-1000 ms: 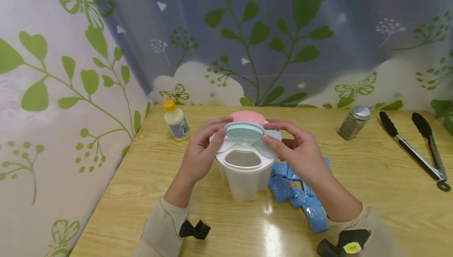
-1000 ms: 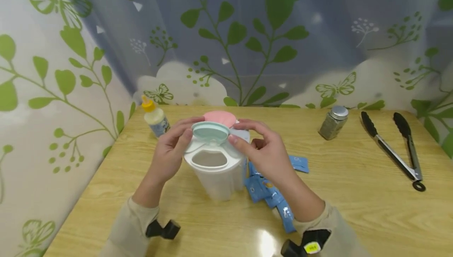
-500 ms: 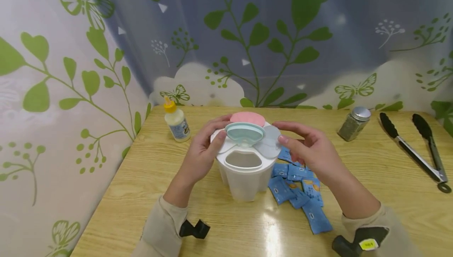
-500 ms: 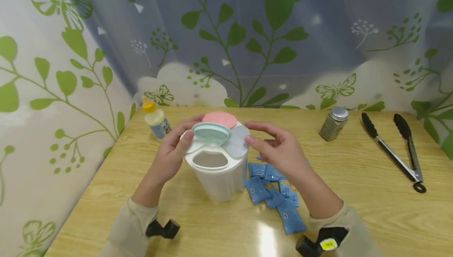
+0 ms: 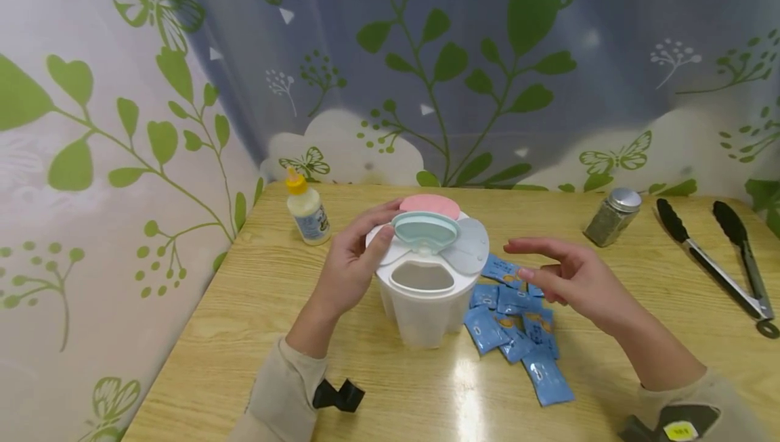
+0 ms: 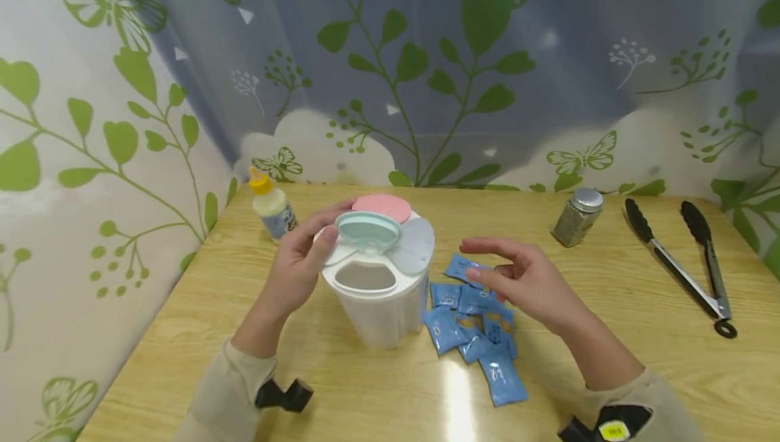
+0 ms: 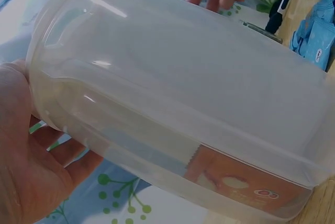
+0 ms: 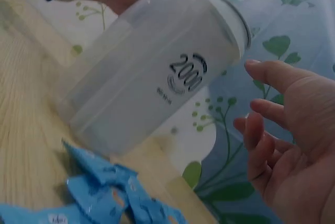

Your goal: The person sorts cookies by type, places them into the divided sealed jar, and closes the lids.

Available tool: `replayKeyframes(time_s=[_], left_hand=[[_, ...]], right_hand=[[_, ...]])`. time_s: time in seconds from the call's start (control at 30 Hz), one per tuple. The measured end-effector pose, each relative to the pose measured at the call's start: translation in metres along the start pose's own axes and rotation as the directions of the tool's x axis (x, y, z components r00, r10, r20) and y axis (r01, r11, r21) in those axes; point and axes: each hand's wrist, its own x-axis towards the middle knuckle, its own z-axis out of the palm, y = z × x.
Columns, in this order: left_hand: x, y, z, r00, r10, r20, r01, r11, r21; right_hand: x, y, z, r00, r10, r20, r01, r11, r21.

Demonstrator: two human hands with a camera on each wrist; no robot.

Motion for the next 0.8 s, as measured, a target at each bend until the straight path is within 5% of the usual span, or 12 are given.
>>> replayKeyframes(time_s=[0.27,0.8], left_hand=[[0.001,0.000,0.001,1.000,0.020,-0.012,-0.020,1.000,-0.010],[0.000,0.002,0.002,0.999,0.019,-0.032,-0.019,1.000,-0.004]], right_hand=[[-0.010,0.022,-0.014,0.999,0.040,0.019,-0.039,0.999,-0.037],[-0.016,0.066,-0.034,0.987,0.147,-0.058,-0.155,0.977,-0.150]])
